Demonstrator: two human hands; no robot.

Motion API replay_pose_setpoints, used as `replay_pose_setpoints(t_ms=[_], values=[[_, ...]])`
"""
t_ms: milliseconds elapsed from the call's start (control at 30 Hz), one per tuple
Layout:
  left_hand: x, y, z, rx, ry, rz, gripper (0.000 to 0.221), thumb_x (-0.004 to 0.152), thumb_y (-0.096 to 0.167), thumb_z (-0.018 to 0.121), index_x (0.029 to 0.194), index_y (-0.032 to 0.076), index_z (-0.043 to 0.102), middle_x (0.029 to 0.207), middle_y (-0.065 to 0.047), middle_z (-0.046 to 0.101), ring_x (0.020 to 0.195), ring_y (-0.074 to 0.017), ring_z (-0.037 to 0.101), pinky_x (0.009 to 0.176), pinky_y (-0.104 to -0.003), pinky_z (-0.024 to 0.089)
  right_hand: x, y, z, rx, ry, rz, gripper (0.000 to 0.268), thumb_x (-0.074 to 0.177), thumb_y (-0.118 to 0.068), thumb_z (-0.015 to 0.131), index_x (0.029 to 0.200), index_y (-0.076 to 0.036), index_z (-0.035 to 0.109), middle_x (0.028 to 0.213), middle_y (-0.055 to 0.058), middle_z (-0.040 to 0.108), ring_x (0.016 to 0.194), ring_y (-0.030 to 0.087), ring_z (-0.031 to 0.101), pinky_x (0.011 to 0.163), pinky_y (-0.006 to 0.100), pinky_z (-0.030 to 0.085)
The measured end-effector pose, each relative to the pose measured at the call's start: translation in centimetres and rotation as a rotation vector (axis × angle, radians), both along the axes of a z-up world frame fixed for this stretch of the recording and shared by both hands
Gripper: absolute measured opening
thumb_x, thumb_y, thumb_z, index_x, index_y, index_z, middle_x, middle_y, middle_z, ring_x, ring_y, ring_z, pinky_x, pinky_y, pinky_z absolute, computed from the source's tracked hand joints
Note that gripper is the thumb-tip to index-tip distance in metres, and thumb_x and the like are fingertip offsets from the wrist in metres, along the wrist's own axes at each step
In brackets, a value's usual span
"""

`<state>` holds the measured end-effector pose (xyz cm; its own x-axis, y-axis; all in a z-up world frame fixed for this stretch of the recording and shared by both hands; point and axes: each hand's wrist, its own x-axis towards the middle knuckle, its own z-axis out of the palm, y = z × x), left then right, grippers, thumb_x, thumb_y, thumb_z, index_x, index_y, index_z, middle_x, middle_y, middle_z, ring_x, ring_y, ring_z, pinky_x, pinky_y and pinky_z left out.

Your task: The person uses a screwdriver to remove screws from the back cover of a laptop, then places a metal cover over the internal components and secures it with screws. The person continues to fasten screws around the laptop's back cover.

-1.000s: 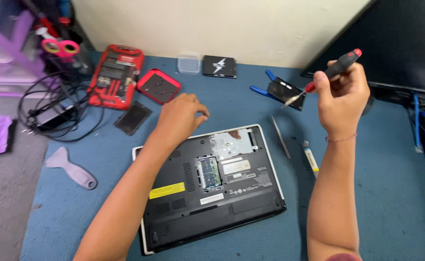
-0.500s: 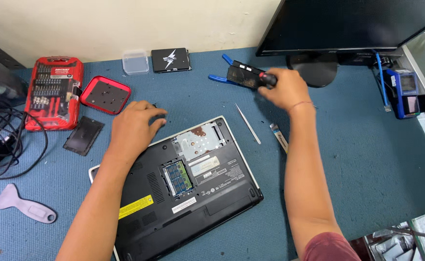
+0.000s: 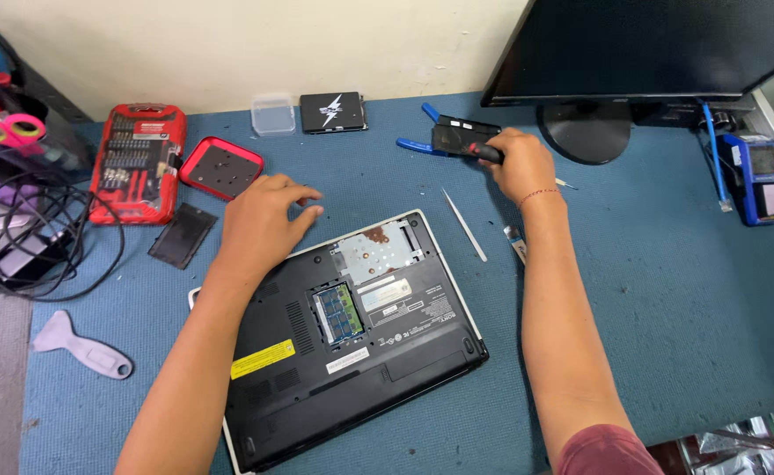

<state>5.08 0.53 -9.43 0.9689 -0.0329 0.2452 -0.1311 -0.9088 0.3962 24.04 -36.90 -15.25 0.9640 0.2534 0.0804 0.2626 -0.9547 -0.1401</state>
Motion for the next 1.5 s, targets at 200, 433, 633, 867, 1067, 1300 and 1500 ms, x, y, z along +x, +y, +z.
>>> replay_pose_setpoints(t_ms=[200,433,633,867,1067,1300,1500], values=[[-0.8,-1.1,1.7,-0.201,0.021,-0.068,0.017,0.089,0.019,0.077,0.106,0.019,0.080,0.085,-0.001,0.072,0.082,-0.0193,0.066,0.072,-0.034,0.056,-2.3,1.4,5.1,0.000,-0.063,0.040,0.022,0.093,-0.015,0.077,0.114,-0.018,0.076,0.109,0.003,0.073,0.103,0.030,0.073,0.091,0.046,0.058],[-1.1,-1.8,2.3,-0.301,0.017,-0.150,0.025,0.091,0.016,0.072,0.116,0.015,0.076,0.091,-0.004,0.073,0.084,-0.0234,0.067,0.075,-0.040,0.055,-9.6,5.9,14.3,0.123,0.186,0.155,0.019,0.096,-0.013,0.068,0.113,-0.008,0.073,0.097,0.021,0.075,0.100,0.049,0.069,0.086,0.058,0.054],[-1.5,-2.1,3.0,-0.338,0.031,-0.235,0.027,0.093,0.012,0.065,0.119,0.014,0.073,0.095,-0.006,0.073,0.088,-0.0271,0.069,0.080,-0.044,0.055,-11.9,9.4,14.9,0.275,0.369,0.386,0.021,0.089,-0.004,0.062,0.107,-0.005,0.073,0.097,0.029,0.074,0.102,0.057,0.065,0.088,0.060,0.051],[-1.7,-2.0,3.1,-0.348,0.145,-0.311,0.038,0.088,-0.003,0.052,0.118,0.008,0.073,0.098,-0.012,0.074,0.095,-0.0368,0.068,0.088,-0.049,0.053,-11.0,11.1,10.9,0.224,0.451,0.446,0.011,0.093,-0.017,0.069,0.099,-0.011,0.075,0.082,0.019,0.074,0.085,0.047,0.069,0.079,0.049,0.053],[-1.3,-2.5,2.3,-0.235,0.246,-0.310,0.029,0.089,0.009,0.062,0.114,0.011,0.075,0.100,-0.009,0.075,0.094,-0.0320,0.070,0.086,-0.048,0.054,-9.7,11.6,7.4,0.211,0.476,0.465,0.011,0.093,-0.021,0.071,0.099,-0.014,0.077,0.082,0.016,0.075,0.085,0.045,0.069,0.078,0.049,0.053],[-0.5,-2.6,0.0,-0.198,0.276,-0.314,0.031,0.085,0.008,0.071,0.116,0.013,0.074,0.101,-0.006,0.073,0.089,-0.0284,0.071,0.082,-0.045,0.056,-9.5,11.8,6.6,0.160,0.403,0.480,0.015,0.091,-0.025,0.074,0.104,-0.019,0.078,0.091,0.013,0.077,0.094,0.043,0.071,0.080,0.051,0.056],[-0.5,-2.2,0.0,-0.213,0.310,-0.303,0.032,0.085,0.006,0.074,0.117,0.012,0.074,0.100,-0.009,0.073,0.090,-0.0300,0.072,0.083,-0.045,0.056,-10.9,12.2,9.7,0.172,0.507,0.579,0.071,0.056,-0.041,0.098,0.118,-0.015,0.076,0.109,0.015,0.076,0.109,0.041,0.069,0.092,0.050,0.056]])
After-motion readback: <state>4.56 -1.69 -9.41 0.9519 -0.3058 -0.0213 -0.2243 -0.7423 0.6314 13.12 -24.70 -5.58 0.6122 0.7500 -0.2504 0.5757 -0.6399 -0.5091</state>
